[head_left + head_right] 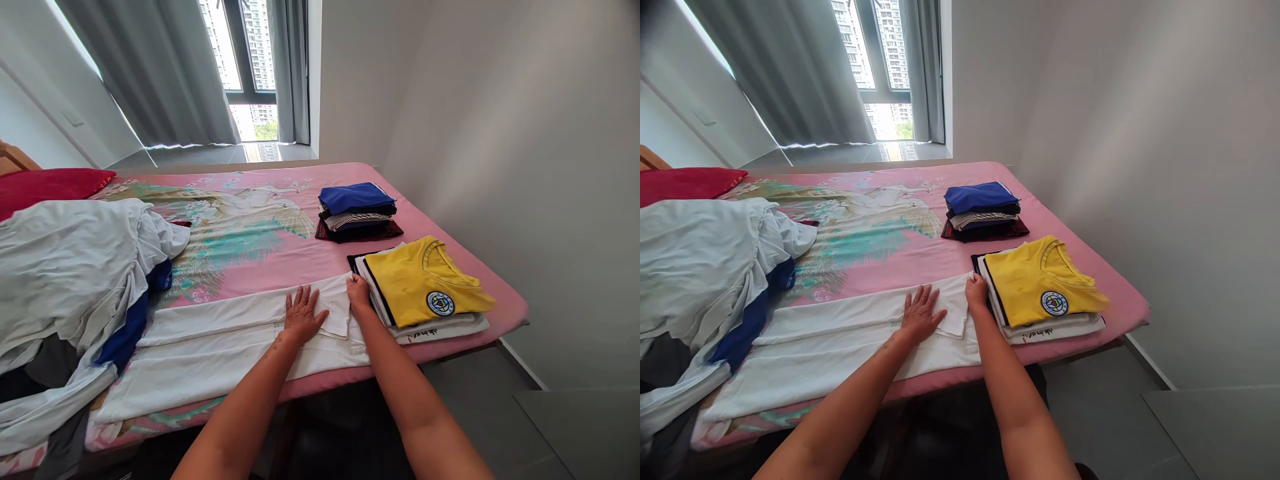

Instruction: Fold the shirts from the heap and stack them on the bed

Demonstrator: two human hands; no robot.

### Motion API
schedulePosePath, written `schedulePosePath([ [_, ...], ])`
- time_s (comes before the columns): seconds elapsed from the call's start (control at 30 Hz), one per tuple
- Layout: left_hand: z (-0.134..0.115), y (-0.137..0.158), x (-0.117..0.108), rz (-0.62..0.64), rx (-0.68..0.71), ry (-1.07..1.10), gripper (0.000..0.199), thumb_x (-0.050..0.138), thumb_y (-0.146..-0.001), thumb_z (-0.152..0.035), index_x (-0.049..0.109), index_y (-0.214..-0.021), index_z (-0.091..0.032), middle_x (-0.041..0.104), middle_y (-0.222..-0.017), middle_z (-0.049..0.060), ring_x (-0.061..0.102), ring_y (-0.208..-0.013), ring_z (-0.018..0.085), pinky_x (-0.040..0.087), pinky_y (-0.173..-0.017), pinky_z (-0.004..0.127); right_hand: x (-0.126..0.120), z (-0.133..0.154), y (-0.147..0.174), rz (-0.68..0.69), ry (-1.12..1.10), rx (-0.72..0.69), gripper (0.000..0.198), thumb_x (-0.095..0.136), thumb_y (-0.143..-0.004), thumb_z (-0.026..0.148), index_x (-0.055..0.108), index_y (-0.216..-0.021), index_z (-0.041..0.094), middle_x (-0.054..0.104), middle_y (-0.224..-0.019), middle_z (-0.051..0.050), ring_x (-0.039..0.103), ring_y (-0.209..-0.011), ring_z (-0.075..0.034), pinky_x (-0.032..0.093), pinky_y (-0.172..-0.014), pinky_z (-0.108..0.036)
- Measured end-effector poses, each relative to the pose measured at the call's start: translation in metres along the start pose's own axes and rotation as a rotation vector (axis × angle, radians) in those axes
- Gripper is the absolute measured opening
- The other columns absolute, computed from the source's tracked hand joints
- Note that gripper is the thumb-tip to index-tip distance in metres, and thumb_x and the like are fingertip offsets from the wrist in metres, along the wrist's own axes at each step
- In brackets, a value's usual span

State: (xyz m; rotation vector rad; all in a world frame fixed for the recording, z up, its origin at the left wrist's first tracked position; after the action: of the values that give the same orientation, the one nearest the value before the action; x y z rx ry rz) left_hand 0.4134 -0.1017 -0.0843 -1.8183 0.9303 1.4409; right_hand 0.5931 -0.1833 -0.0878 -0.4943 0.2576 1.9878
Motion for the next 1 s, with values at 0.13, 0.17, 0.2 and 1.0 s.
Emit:
schedulePosePath([
  [0.13,0.000,0.000,0.000,-0.004,0.004,0.003,0.069,0.034,-0.086,-0.061,0.032,-0.144,-0.024,0.024,-0.154,0.007,0.012,-0.143,0.027,0.002,-0.114,0.052,-0.010,0.006,0.001,-0.016,0.144,0.067,0.042,0.039,-0.080,0.031,0.059,-0.108,0.008,0.065,-0.097,-0.015,0.058,-0.090,-0.024,0.044,-0.080,-0.031],
  [0.17,0.000,0.000,0.001,-0.003,0.004,0.005,0.069,0.034,-0.086,-0.061,0.032,-0.144,-0.024,0.024,-0.154,0.007,0.012,-0.143,0.027,0.002,-0.114,0.052,-0.014,0.008,0.004,-0.014,0.176,0.075,0.044,0.040,-0.080,0.030,0.058,-0.113,0.007,0.064,-0.101,-0.017,0.059,-0.093,-0.025,0.044,-0.083,-0.033],
  [0.2,0.000,0.000,0.001,-0.002,0.003,0.008,0.069,0.034,-0.086,-0.061,0.032,-0.144,-0.024,0.024,-0.154,0.007,0.012,-0.143,0.027,0.002,-0.114,0.052,-0.018,0.011,0.008,-0.012,0.202,0.080,0.046,0.042,-0.080,0.029,0.055,-0.118,0.006,0.063,-0.106,-0.019,0.058,-0.097,-0.027,0.043,-0.086,-0.035],
  [1.0,0.002,0.002,0.002,0.014,-0.016,0.050,0.071,0.037,-0.083,-0.063,0.032,-0.144,-0.026,0.023,-0.154,0.006,0.010,-0.144,0.026,0.000,-0.114,0.051,0.034,0.015,0.042,0.295,0.898,-0.168,0.075,0.020,-0.092,0.055,0.012,-0.149,0.006,0.003,-0.156,-0.011,-0.009,-0.142,-0.022,-0.009,-0.112,-0.048],
])
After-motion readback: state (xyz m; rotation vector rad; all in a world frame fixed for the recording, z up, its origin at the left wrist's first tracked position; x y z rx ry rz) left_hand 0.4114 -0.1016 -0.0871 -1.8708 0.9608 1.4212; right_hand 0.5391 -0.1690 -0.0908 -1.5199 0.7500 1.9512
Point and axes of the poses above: each hand's wrist, its own y-axis away from the middle knuckle, its own x-axis out of the palm, z = x × y, the point moved 7 cm from there along -y, towards the middle knuckle
